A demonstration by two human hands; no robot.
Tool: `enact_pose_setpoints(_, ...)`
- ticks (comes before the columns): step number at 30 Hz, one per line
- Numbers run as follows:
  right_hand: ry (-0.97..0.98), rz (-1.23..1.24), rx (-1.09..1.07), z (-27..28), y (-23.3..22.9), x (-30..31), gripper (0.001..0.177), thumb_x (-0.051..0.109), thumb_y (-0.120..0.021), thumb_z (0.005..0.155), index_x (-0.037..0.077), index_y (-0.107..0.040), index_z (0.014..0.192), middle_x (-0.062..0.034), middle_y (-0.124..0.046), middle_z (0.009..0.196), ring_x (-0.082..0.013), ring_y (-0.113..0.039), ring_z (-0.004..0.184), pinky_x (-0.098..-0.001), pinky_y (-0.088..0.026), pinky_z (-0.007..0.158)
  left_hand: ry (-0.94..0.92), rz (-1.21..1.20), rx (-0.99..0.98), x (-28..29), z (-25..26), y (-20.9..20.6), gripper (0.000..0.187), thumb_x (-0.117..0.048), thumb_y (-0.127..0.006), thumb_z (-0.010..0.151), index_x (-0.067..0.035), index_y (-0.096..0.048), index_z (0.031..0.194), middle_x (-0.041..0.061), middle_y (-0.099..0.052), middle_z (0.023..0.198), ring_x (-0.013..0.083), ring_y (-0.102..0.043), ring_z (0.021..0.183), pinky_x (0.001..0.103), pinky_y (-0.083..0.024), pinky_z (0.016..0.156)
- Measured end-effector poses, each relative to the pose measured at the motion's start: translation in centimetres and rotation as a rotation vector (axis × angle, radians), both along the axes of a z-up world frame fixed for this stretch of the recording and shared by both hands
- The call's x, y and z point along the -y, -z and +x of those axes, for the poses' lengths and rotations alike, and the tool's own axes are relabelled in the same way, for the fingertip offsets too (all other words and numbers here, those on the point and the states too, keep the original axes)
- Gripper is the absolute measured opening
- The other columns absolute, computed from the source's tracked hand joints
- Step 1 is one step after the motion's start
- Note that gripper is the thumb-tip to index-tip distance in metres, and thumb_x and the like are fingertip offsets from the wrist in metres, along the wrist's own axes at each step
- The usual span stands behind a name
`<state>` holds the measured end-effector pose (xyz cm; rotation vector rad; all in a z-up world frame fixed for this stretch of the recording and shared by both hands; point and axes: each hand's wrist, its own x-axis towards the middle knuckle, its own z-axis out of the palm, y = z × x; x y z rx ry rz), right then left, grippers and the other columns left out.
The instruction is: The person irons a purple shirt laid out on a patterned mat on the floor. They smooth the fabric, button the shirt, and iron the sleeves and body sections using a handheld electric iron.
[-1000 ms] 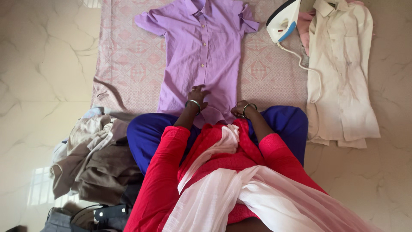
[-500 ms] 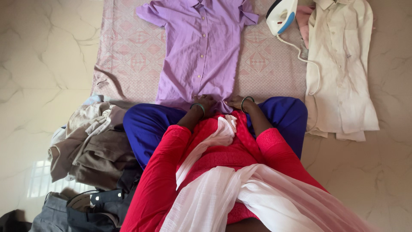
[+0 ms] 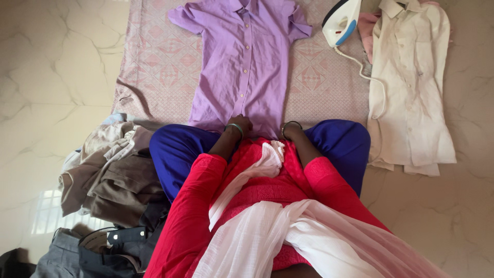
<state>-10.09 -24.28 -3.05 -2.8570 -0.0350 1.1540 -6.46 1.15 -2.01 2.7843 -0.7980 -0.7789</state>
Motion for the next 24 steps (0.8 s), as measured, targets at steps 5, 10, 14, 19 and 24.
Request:
enact_pose_setpoints(5,0.247,0.075,-0.001,1.1,-1.1,1.1,0.045,0.038,-0.072,0.082,0.0,-0.079,0.104,-0.0223,-0.077,0.108,-0.0328,-0.077,0.098,-0.0423,-0.059,0.087,-0.48,-0.297,0.045,-2.0,1.2,-1.7,0.026,-0.029,-0.065,0.09,-0.023,-0.081,0.11,0.013,-0.075,0.119,0.035,-0.07,0.113,0.045,-0.055,0.101)
enact_pose_setpoints(10,0.352,0.069,0.155,1.9,-0.9,1.9,0.045,0.035,-0.074,0.083,0.0,-0.076,0.11,-0.0241,-0.072,0.12,-0.0369,-0.071,0.112,-0.0453,-0.057,0.093,-0.693,-0.365,0.248,-4.7,5.3,0.8,0.044,-0.031,-0.081,0.077,-0.022,-0.072,0.119,0.018,-0.061,0.134,0.0411,-0.057,0.124,0.048,-0.049,0.105)
enact_pose_setpoints(14,0.39,0.041,0.083,2.0,-0.8,1.8,0.043,0.032,-0.078,0.081,0.004,-0.076,0.115,-0.02,-0.07,0.121,-0.035,-0.068,0.114,-0.0457,-0.055,0.095,-0.792,-0.357,0.273,-8.4,10.3,0.0,0.063,-0.035,-0.089,0.067,-0.031,-0.067,0.125,0.019,-0.046,0.146,0.0461,-0.042,0.134,0.053,-0.045,0.103)
enact_pose_setpoints(19,0.623,0.092,0.545,3.6,-1.6,2.6,0.055,0.036,-0.072,0.088,0.017,-0.062,0.138,-0.0177,-0.059,0.145,-0.0381,-0.053,0.137,-0.0571,-0.048,0.107,-0.715,-0.384,0.253,-12.7,17.1,-1.6,0.067,-0.045,-0.091,0.071,-0.037,-0.068,0.134,0.023,-0.052,0.143,0.0466,-0.045,0.137,0.051,-0.043,0.112)
enact_pose_setpoints(24,0.642,0.072,0.718,9.0,-2.3,4.1,0.095,0.059,-0.069,0.083,0.021,-0.028,0.16,-0.0256,-0.016,0.166,-0.0467,-0.013,0.155,-0.0747,-0.021,0.114,-0.75,-0.657,0.096,-13.6,24.6,-2.7,0.072,-0.035,-0.094,0.069,-0.032,-0.068,0.137,0.016,-0.063,0.144,0.033,-0.059,0.134,0.043,-0.047,0.114)
